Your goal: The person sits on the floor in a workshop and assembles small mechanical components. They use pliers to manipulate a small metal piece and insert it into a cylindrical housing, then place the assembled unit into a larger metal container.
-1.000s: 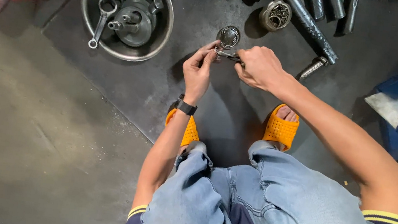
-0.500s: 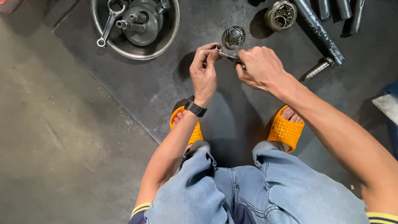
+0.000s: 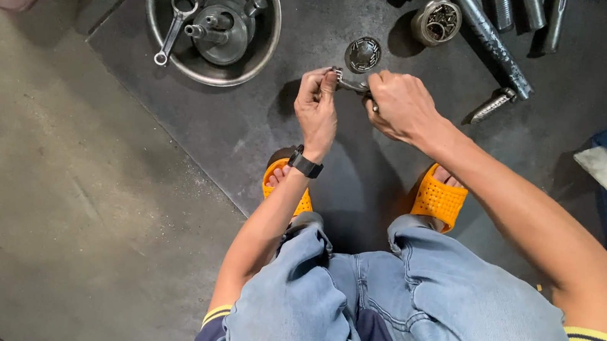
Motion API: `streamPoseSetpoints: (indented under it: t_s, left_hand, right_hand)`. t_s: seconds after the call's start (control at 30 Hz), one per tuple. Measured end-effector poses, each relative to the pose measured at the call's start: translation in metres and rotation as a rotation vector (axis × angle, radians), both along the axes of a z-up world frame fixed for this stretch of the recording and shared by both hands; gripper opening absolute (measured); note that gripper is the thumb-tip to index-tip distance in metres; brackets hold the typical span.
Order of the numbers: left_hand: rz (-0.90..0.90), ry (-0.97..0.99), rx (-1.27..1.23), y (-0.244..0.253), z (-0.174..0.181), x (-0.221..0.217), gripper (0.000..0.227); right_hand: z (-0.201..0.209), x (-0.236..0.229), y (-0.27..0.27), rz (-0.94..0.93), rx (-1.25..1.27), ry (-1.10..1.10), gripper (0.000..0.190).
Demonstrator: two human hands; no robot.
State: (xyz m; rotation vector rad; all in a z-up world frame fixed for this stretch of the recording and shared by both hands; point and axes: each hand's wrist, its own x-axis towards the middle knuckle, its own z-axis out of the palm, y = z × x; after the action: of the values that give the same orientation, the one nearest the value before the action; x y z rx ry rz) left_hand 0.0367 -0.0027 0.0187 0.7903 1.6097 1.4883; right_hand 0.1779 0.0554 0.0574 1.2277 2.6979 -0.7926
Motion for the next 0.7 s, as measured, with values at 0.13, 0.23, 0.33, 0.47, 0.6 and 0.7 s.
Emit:
streamPoseSetpoints:
  t_s: [0.13,0.23,0.33,0.47,0.6,0.7]
  left_hand:
    - [0.035,-0.015,-0.018,0.000,0.001,0.001,0.024]
    - [0.040,-0.065,-0.023,0.000,-0.003,0.001,0.021]
    - [0.081,-0.152,-0.035,0.000,-0.021,-0.003,0.017]
    - [0.098,-0.306,-0.064,0.001,-0.013,-0.019,0.012]
    - [0.064,-0.270,-0.094,-0.002,-0.029,-0.027,0.011]
    - [0.093,-0.208,-0.112,-0.002,-0.028,-0.025,0.023]
  right_hand:
    - [0.007,-0.002,-0.001,0.009,0.025,-0.028,0.010]
    - [0.009,-0.001,-0.001,-0.014,-0.001,-0.041,0.009]
    - [-0.007,0.006,-0.011,0.048,0.090,-0.130,0.009]
    - [-0.021,0.016,-0.036,0.129,0.126,-0.255,0.013]
    - [-0.007,0.012,-0.027,0.132,-0.109,-0.241,0.042]
    - [-0.016,0.013,-0.009,0.061,0.071,-0.105,0.021]
